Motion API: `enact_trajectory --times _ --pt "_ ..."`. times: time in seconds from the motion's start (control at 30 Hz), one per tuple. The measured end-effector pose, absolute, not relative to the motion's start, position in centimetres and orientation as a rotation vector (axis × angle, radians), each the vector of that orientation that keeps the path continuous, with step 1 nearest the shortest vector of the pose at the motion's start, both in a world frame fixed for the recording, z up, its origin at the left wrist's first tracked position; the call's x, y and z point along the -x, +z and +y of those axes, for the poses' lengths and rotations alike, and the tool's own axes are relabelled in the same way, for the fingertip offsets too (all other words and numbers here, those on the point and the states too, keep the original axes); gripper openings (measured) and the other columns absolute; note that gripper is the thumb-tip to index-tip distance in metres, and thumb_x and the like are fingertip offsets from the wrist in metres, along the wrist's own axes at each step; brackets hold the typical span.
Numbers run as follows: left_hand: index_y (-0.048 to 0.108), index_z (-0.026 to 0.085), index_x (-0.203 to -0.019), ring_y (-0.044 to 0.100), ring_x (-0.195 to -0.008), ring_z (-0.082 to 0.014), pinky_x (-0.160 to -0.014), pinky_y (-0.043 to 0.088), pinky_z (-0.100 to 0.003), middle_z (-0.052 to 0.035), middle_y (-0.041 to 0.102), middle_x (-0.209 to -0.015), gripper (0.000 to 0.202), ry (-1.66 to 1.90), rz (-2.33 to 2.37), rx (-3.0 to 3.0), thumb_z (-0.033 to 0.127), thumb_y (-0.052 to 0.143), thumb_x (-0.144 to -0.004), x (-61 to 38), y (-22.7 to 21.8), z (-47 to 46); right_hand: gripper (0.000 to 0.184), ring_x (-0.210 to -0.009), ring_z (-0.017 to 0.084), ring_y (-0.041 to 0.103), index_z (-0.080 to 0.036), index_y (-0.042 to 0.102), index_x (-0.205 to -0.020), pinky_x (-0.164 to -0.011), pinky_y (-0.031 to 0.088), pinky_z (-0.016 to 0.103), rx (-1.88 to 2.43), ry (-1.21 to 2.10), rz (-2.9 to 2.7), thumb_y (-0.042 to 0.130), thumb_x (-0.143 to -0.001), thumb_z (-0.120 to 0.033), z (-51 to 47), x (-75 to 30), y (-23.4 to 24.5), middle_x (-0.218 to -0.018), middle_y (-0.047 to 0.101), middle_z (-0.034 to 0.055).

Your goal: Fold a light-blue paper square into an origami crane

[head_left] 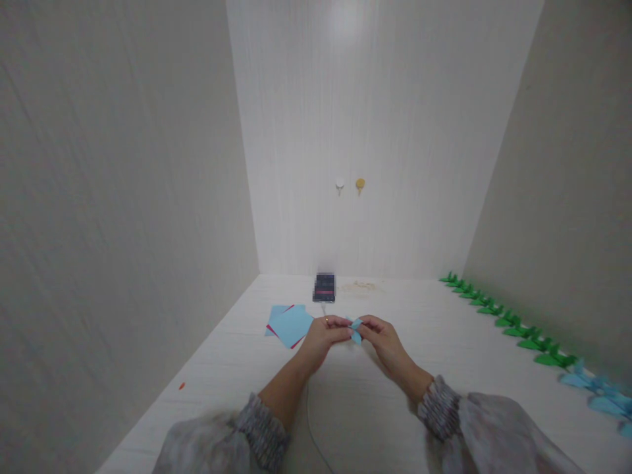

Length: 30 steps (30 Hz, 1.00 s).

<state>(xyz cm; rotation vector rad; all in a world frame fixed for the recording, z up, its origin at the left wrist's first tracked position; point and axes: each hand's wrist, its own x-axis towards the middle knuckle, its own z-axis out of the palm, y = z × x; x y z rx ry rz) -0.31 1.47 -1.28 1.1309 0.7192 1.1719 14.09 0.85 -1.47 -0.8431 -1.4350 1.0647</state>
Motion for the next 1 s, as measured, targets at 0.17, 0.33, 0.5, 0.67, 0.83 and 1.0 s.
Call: enact_trajectory --times 0.17,0.33,0.5,0.67,0.83,1.0 --pt "0.058 0.010 -0.064 0.056 -0.060 -0.0147 -0.068 0.042 -0.029 -0.0037 0.062 -0.062 0.023 1.203 0.717 -1.111 0.029 0.066 -0.052 0.21 -0.96 1.36 0.021 -0.059 0.013 0.049 -0.016 0.060 -0.072 -0.060 0.039 0.026 0.812 1.157 -1.433 0.060 -0.060 -0.033 0.64 -14.00 -1.23 -0.063 0.057 0.0011" --pt "0.059 0.010 -0.063 0.056 -0.060 -0.0141 -0.067 0.042 -0.028 -0.0042 0.062 -0.062 0.022 1.212 0.715 -1.114 0.029 0.065 -0.054 0.09 -0.71 1.18 0.017 -0.056 0.011 0.049 -0.016 0.058 -0.066 -0.057 0.038 0.024 0.822 1.162 -1.392 0.063 -0.059 -0.031 0.59 -13.94 -1.12 -0.059 0.056 -0.0009" --pt "0.058 0.011 -0.063 0.055 -0.057 -0.0127 -0.063 0.042 -0.026 -0.0020 0.060 -0.059 0.020 1.228 0.768 -1.174 0.029 0.063 -0.055 -0.04 -0.56 1.07 0.021 -0.054 0.010 0.047 -0.015 0.056 -0.063 -0.054 0.038 0.023 0.854 1.161 -1.393 0.059 -0.062 -0.035 0.56 -13.79 -1.20 -0.056 0.052 -0.0014" --pt "0.057 0.012 -0.063 0.054 -0.055 -0.0119 -0.063 0.043 -0.026 -0.0008 0.060 -0.059 0.018 1.245 0.793 -1.167 0.026 0.063 -0.053 -0.11 -0.85 1.29 0.024 -0.054 0.010 0.047 -0.015 0.055 -0.064 -0.054 0.038 0.023 0.851 1.209 -1.369 0.057 -0.063 -0.039 0.64 -13.81 -1.38 -0.057 0.053 -0.0010" --pt "0.058 0.012 -0.062 0.054 -0.054 -0.0121 -0.061 0.042 -0.026 -0.0011 0.060 -0.057 0.019 1.213 0.804 -1.213 0.026 0.064 -0.052 -0.06 -0.94 1.27 0.022 -0.052 0.010 0.047 -0.015 0.054 -0.059 -0.054 0.037 0.023 0.885 1.183 -1.383 0.058 -0.061 -0.036 0.77 -13.87 -1.58 -0.054 0.053 -0.0016" --pt "0.055 0.011 -0.058 0.053 -0.052 -0.0110 -0.056 0.040 -0.024 -0.0017 0.059 -0.055 0.023 1.229 0.857 -1.256 0.032 0.065 -0.052 -0.31 -0.85 1.26 0.020 -0.050 0.009 0.046 -0.015 0.054 -0.057 -0.052 0.035 0.022 0.873 1.150 -1.368 0.058 -0.062 -0.033 0.86 -13.67 -1.91 -0.052 0.052 -0.0027"
